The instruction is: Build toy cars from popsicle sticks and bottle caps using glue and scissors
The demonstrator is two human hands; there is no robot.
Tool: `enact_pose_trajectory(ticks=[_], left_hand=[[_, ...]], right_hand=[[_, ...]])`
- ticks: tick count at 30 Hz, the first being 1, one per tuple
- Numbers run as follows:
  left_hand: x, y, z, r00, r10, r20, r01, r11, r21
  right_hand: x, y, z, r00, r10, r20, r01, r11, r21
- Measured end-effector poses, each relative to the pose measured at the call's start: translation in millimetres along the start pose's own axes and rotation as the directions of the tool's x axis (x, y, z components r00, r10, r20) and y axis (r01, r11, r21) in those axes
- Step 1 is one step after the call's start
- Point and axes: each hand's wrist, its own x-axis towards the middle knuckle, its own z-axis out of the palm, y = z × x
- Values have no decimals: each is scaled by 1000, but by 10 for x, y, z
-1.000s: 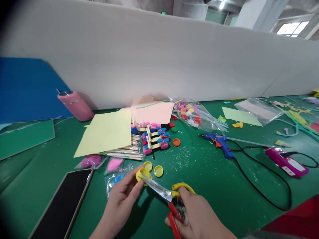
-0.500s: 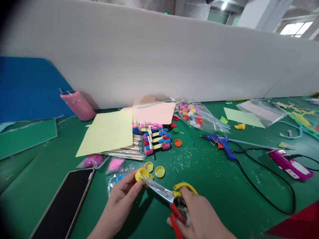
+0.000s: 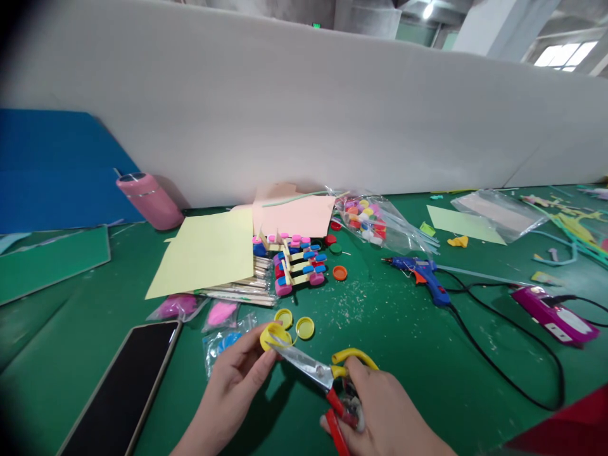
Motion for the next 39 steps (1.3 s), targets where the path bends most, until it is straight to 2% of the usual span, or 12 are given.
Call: enact_pose_trajectory(ticks=[11,20,28,31,33,36,39], left_hand=[[23,-64,-34,997,68,-26,-64,989,130],[7,-109,10,990,132,-56,-120,978,173],[11,-147,-32,988,152,-17,-146,971,190],[10,-131,-41,993,117,-34,-112,986,127],[13,-101,-47,999,48,-25,-48,999,16],[22,-65,-61,996,-59,64,69,984,-166],[27,-57,-72,986,-111,127,141,954,-265]], right_hand=[[2,-1,27,998,43,49,-44,998,35],[-6,-14,44,1000,0,-28,0,1000,16],[-2,-2,64,999,15,36,-16,1000,21],[-8,16,59,1000,18,24,-18,999,33],[-12,29,44,1000,14,20,-14,999,45],[-22,42,15,1000,9,23,-10,998,59],[-27,44,-5,999,13,37,-15,998,68]])
